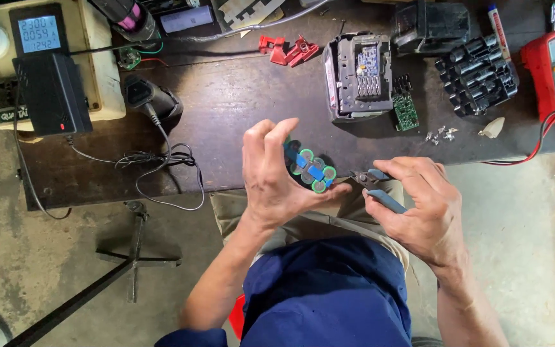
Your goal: Disassembling a lithium-ion battery pack by prying off nickel strips with pliers
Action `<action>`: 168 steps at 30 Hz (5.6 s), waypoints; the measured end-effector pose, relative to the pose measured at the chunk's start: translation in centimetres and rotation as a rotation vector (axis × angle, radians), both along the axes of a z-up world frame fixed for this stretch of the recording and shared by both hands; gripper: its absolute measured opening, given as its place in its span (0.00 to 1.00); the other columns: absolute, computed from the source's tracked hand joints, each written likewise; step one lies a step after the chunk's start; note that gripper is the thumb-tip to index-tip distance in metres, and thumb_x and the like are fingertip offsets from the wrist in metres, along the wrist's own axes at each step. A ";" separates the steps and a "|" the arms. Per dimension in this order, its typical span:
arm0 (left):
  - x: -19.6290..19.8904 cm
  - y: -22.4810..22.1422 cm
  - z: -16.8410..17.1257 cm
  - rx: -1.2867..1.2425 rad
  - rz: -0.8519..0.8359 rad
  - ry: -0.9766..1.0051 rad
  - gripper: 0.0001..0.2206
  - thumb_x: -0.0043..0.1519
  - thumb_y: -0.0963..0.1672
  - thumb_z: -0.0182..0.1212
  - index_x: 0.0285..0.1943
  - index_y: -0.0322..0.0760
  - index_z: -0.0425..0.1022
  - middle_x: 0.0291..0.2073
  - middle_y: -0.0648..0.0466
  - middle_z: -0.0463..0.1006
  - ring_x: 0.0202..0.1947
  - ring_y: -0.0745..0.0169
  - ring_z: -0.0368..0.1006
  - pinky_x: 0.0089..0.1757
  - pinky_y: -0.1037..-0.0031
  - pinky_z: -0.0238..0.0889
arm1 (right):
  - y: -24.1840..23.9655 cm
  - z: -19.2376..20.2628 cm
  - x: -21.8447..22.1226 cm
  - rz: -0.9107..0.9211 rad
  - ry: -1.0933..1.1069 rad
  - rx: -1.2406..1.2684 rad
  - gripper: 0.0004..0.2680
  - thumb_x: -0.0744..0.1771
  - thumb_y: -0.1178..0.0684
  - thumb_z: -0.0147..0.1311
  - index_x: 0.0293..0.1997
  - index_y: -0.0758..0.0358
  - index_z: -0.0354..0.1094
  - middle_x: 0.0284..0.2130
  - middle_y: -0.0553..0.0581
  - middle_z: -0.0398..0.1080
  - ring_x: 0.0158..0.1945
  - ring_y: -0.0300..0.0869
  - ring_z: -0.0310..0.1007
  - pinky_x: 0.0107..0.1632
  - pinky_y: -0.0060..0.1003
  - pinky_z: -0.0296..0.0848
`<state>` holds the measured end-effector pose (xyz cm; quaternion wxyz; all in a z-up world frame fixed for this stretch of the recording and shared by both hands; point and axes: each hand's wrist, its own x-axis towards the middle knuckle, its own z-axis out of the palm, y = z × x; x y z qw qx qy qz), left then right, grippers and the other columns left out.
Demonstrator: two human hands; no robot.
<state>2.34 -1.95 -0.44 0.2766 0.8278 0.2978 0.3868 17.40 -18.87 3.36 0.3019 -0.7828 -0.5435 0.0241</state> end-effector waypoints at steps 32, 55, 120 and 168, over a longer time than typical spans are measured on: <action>-0.2 -1.2 -3.2 -0.096 0.017 -0.249 0.15 0.57 0.46 0.68 0.50 0.37 0.75 0.41 0.54 0.81 0.37 0.56 0.76 0.43 0.67 0.69 | 2.6 1.5 -3.5 0.034 -0.455 -0.065 0.16 0.61 0.48 0.74 0.53 0.53 0.78 0.43 0.51 0.76 0.42 0.47 0.72 0.47 0.44 0.64; 0.8 -1.8 -4.9 0.150 0.084 -0.281 0.17 0.65 0.50 0.62 0.56 0.36 0.70 0.42 0.46 0.82 0.37 0.51 0.79 0.40 0.65 0.64 | 3.3 2.3 -2.9 0.023 -0.123 -0.186 0.16 0.64 0.48 0.68 0.55 0.64 0.77 0.41 0.59 0.75 0.39 0.52 0.72 0.45 0.46 0.70; 0.7 -1.3 -4.7 0.113 0.009 -0.300 0.16 0.63 0.48 0.63 0.51 0.31 0.72 0.39 0.44 0.81 0.37 0.47 0.79 0.42 0.61 0.71 | 3.7 2.4 -2.1 0.076 0.224 -0.208 0.11 0.65 0.51 0.63 0.49 0.61 0.75 0.43 0.54 0.80 0.42 0.49 0.81 0.43 0.43 0.73; 1.0 -1.9 -5.5 0.173 0.089 -0.316 0.16 0.60 0.45 0.65 0.51 0.29 0.70 0.39 0.43 0.79 0.34 0.46 0.77 0.39 0.60 0.71 | 5.4 5.3 -1.4 -0.014 0.835 -0.603 0.11 0.68 0.52 0.51 0.22 0.56 0.69 0.10 0.48 0.67 0.17 0.33 0.60 0.26 0.31 0.63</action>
